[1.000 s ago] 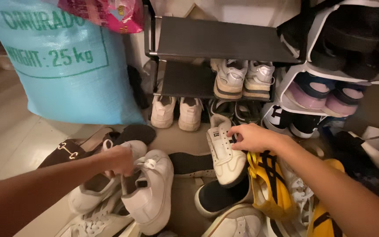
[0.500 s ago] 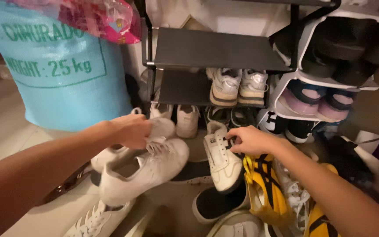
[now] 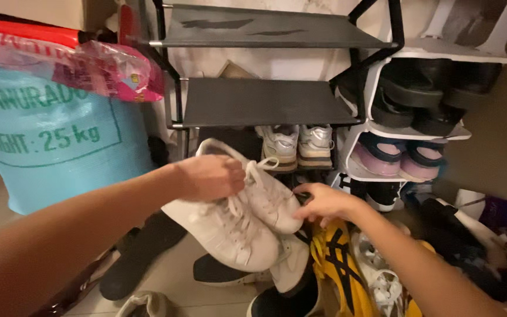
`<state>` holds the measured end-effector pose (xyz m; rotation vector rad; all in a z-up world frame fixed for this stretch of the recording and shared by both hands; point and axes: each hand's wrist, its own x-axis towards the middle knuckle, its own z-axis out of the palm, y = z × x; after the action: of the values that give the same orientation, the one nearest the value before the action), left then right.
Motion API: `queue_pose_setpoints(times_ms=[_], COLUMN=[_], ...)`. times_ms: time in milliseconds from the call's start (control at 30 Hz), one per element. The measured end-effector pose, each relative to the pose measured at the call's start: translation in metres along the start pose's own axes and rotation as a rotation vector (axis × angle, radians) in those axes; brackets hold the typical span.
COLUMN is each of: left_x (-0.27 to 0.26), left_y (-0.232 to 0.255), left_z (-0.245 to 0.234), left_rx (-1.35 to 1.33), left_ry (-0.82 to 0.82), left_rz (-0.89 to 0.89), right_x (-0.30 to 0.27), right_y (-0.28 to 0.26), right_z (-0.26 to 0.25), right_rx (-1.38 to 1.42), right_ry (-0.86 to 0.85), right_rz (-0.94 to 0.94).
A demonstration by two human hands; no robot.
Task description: The person organizes a collection of shoes by picking them up from the floor and placing them onto a multi-tiered shoe rack. They handle various types of footwear, including sneakers, sandals, and slippers, arranging them neatly on the shelves.
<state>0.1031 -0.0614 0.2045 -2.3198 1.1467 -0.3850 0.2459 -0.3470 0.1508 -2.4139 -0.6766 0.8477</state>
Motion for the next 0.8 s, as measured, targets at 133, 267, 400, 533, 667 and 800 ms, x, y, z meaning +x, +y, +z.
queue_pose_setpoints(times_ms=[133, 267, 400, 533, 667, 800], left_x=[0.01, 0.015, 0.018, 0.018, 0.016, 0.023], left_y=[-0.015, -0.022, -0.035, -0.045, -0.049, -0.036], left_z=[0.018, 0.035, 0.056, 0.076, 0.092, 0.109], left_rx=[0.038, 0.129, 0.179, 0.209, 0.191, 0.157], left_ry=[0.143, 0.201, 0.21, 0.159, 0.149, 0.126], left_rz=[-0.024, -0.057, -0.124, -0.265, -0.511, -0.846], right_x=[0.011, 0.031, 0.037, 0.046, 0.062, 0.07], right_y=[0.022, 0.05, 0.06, 0.046, 0.021, 0.01], right_z=[0.002, 0.016, 0.038, 0.058, 0.079, 0.102], right_rx=[0.15, 0.386, 0.571, 0.768, 0.945, 1.013], right_ry=[-0.002, -0.029, -0.131, -0.121, -0.078, -0.056], right_rz=[0.126, 0.107, 0.131, 0.111, 0.181, 0.149])
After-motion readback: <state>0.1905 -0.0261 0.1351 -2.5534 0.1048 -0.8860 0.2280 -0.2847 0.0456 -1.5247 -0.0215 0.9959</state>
